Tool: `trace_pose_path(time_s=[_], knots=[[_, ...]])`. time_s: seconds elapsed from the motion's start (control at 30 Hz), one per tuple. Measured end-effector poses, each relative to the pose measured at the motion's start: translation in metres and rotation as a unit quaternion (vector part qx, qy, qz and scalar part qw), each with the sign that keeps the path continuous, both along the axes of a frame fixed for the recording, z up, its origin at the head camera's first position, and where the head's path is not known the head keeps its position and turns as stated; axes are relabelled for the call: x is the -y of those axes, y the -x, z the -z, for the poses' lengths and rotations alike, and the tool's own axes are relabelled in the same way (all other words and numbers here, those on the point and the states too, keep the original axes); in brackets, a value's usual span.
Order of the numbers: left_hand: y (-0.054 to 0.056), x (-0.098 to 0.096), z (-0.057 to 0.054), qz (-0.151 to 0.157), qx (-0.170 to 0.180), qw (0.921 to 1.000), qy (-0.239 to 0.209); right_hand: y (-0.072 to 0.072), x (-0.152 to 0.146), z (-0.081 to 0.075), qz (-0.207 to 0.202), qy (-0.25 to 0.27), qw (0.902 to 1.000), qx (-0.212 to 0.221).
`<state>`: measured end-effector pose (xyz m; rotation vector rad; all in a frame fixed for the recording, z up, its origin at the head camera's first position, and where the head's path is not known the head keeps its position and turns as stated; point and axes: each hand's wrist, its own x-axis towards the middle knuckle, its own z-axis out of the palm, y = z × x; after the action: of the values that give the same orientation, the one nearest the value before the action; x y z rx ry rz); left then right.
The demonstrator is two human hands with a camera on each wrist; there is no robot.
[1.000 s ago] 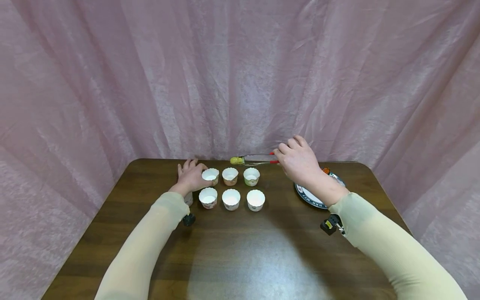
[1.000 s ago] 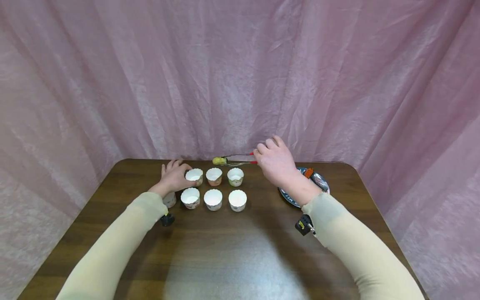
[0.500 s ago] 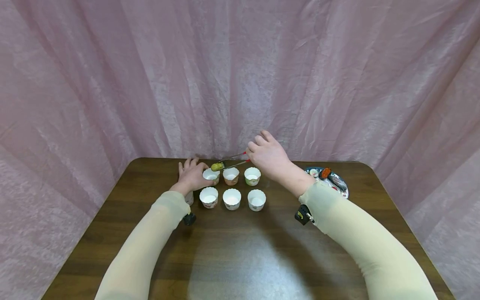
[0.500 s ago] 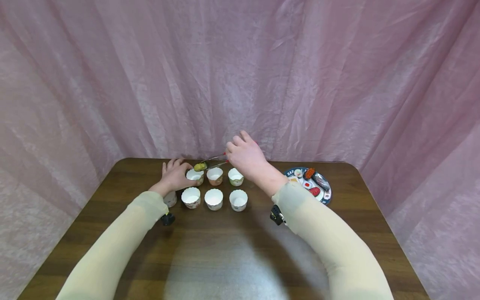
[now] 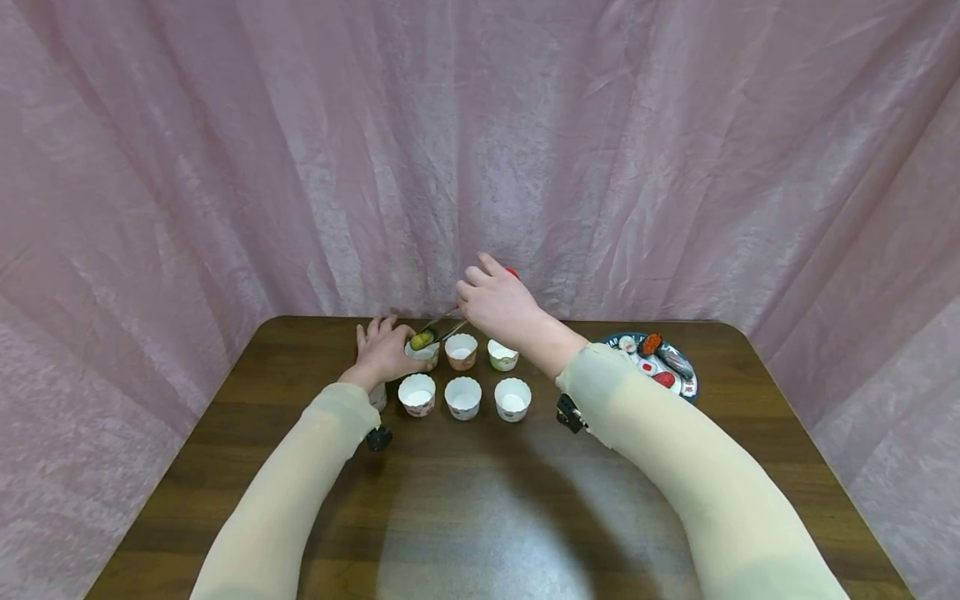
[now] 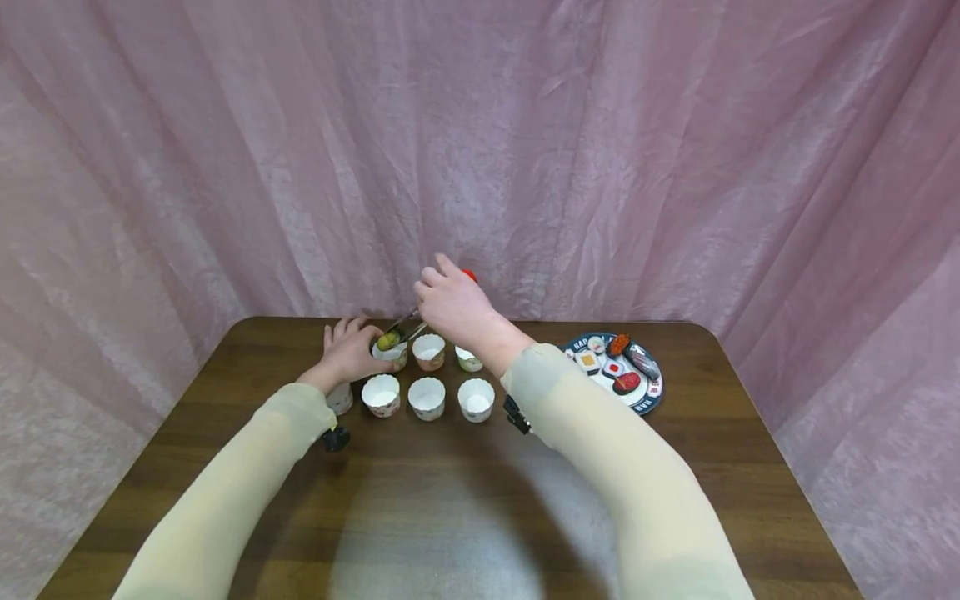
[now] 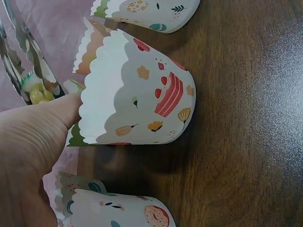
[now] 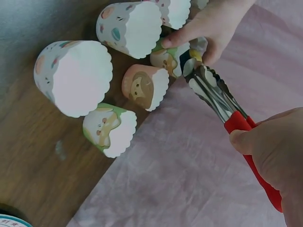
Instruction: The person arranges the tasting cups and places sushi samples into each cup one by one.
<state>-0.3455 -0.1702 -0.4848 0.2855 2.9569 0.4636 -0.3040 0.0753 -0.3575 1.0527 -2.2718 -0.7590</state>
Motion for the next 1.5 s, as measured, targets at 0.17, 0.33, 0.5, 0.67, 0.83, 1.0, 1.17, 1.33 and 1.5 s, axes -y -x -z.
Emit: trace_pose_path(time_s=[0.17, 0.33, 0.5, 0.67, 0.83, 1.0, 1.17, 1.33, 1.5], knots=[[-0.002, 0.0, -0.003, -0.001, -0.004, 1.0, -0.008, 0.001, 0.013, -0.001, 0.025, -0.039, 0.9989, 0.008], [-0.005, -0.001, -0.006, 0.002, -0.013, 0.9998, -0.012, 0.002, 0.021, 0.0, 0.023, -0.045, 0.9987, 0.007], [-0.006, -0.001, -0.006, 0.004, -0.008, 0.9999, -0.009, 0.003, 0.026, 0.003, 0.016, -0.044, 0.9989, 0.004], [-0.008, -0.001, -0.007, 0.005, -0.006, 0.9999, -0.013, 0.003, 0.027, 0.005, 0.017, -0.043, 0.9989, 0.006], [-0.006, 0.001, -0.006, 0.001, -0.004, 0.9999, -0.01, 0.005, 0.027, 0.006, 0.018, -0.032, 0.9993, 0.005], [-0.003, 0.003, -0.002, 0.001, -0.004, 1.0, -0.006, 0.003, 0.024, 0.004, 0.022, -0.025, 0.9994, 0.011], [-0.004, 0.003, -0.002, 0.004, -0.007, 1.0, -0.005, -0.002, 0.018, -0.003, 0.036, -0.037, 0.9984, 0.021], [-0.006, 0.002, -0.004, 0.0, -0.008, 0.9999, -0.01, -0.003, 0.002, -0.007, 0.027, -0.017, 0.9994, 0.012], [-0.005, 0.001, -0.003, -0.001, -0.014, 0.9998, -0.01, -0.004, -0.019, -0.007, 0.017, 0.015, 0.9997, 0.001]])
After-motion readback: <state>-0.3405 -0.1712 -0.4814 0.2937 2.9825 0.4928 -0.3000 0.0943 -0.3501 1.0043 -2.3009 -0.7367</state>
